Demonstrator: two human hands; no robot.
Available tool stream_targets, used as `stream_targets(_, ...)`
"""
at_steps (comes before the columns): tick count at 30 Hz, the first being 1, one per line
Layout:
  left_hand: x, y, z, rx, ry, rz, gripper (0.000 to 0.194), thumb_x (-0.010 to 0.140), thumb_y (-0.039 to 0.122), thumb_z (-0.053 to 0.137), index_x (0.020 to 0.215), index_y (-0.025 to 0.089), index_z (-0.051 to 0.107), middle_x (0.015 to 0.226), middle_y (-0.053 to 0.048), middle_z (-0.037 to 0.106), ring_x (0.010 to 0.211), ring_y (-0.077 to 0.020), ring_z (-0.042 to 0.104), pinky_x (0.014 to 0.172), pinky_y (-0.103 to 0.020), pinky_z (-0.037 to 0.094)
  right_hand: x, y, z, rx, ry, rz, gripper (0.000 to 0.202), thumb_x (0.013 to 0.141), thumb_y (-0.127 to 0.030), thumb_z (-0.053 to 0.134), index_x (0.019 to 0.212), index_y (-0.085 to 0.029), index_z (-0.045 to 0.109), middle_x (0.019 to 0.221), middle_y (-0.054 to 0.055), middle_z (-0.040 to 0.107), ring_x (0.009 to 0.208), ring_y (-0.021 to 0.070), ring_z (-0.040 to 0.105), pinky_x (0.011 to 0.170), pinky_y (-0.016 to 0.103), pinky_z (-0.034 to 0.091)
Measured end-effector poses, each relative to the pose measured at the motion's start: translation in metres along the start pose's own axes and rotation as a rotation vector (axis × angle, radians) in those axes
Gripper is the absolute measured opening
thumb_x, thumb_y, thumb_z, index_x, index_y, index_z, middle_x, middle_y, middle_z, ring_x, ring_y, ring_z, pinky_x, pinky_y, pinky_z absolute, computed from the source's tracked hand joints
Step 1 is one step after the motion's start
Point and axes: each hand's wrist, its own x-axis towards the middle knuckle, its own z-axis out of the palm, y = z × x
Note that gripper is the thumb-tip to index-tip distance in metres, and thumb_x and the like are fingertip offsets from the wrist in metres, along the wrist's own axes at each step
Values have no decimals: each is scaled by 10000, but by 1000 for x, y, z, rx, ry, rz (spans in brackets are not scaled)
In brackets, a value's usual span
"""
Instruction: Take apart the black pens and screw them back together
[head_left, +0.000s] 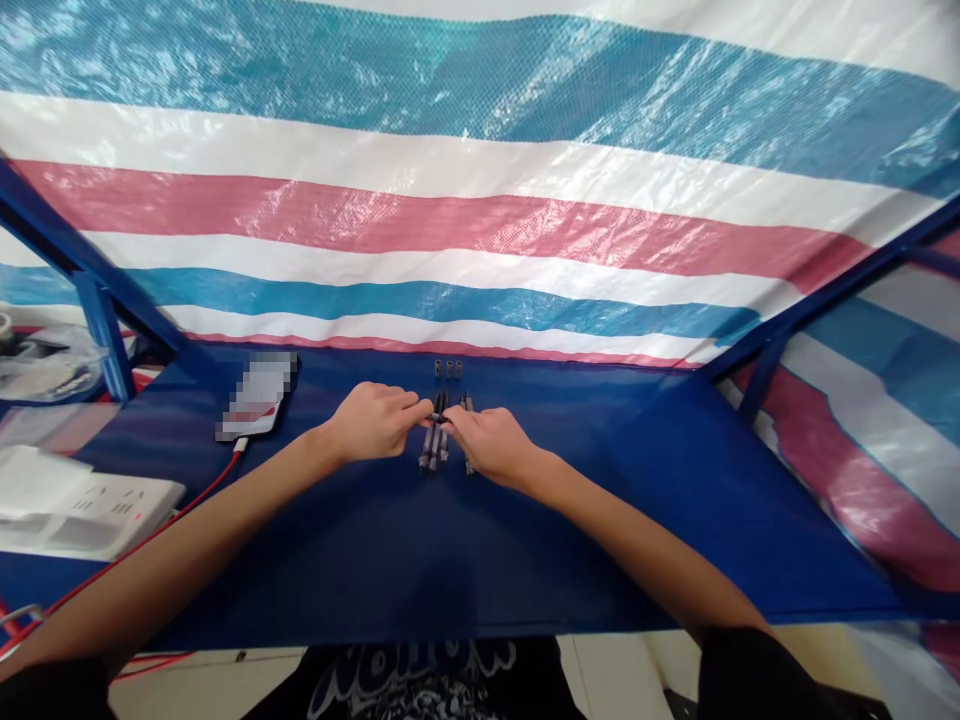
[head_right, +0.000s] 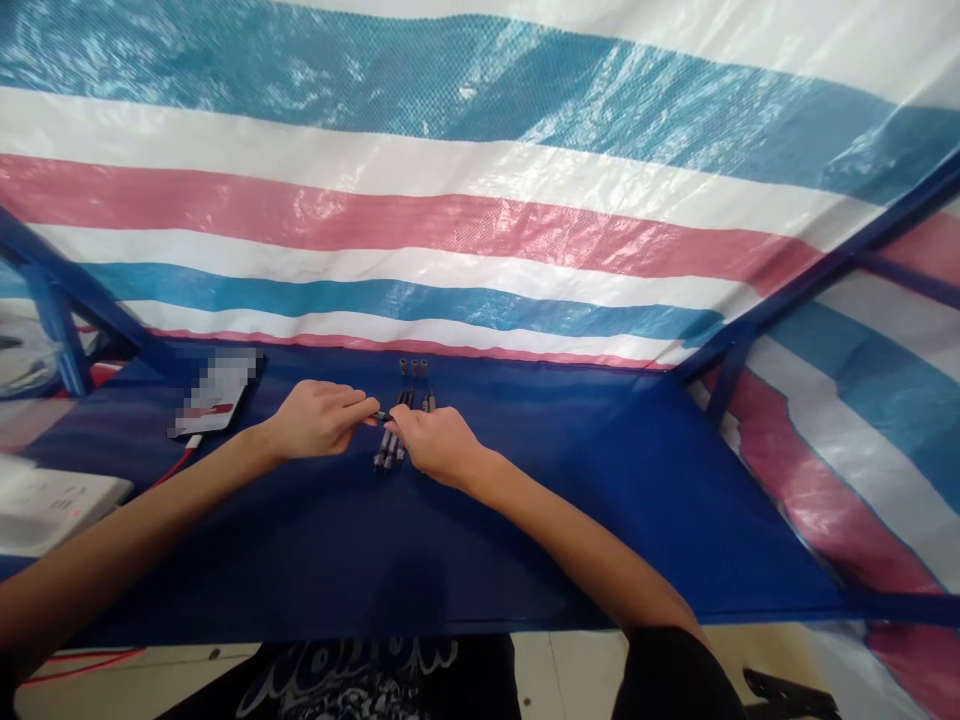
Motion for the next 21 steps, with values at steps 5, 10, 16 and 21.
stream_targets(5,-1,-2,0,88,106,101,224,895,168,415,743,181,580,567,23,514,483,-98,434,474,-252,317,-2,-3,-17,507,-74,80,348,1008,-376,290,803,-178,490,641,-23,467,551,100,396,558,235,282)
stream_targets(10,-3,-5,-2,127,119,133,204,897,174,405,778,186,571,575,26,504,503,-98,420,484,-262,318,-1,-3,-21,1361,-346,293,362,933,-512,446,765,-191,452,538,-98,270,431,59,222,440,204,257)
stream_targets(16,-4,-12,-2,103,36,123,192,892,194,394,820,191,572,590,12,531,524,-106,465,489,-262,318,3,0,-15,1478,-412,333,368,927,-537,439,792,-195,456,510,-119,213,398,56,166,408,197,242)
stream_targets(21,1,-3,3,-56,-172,-88,215,915,248,418,757,182,548,602,8,593,512,-123,532,468,-250,286,3,-1,-5,484,27,201,300,981,-368,386,841,-159,550,720,18,547,616,114,503,579,230,369)
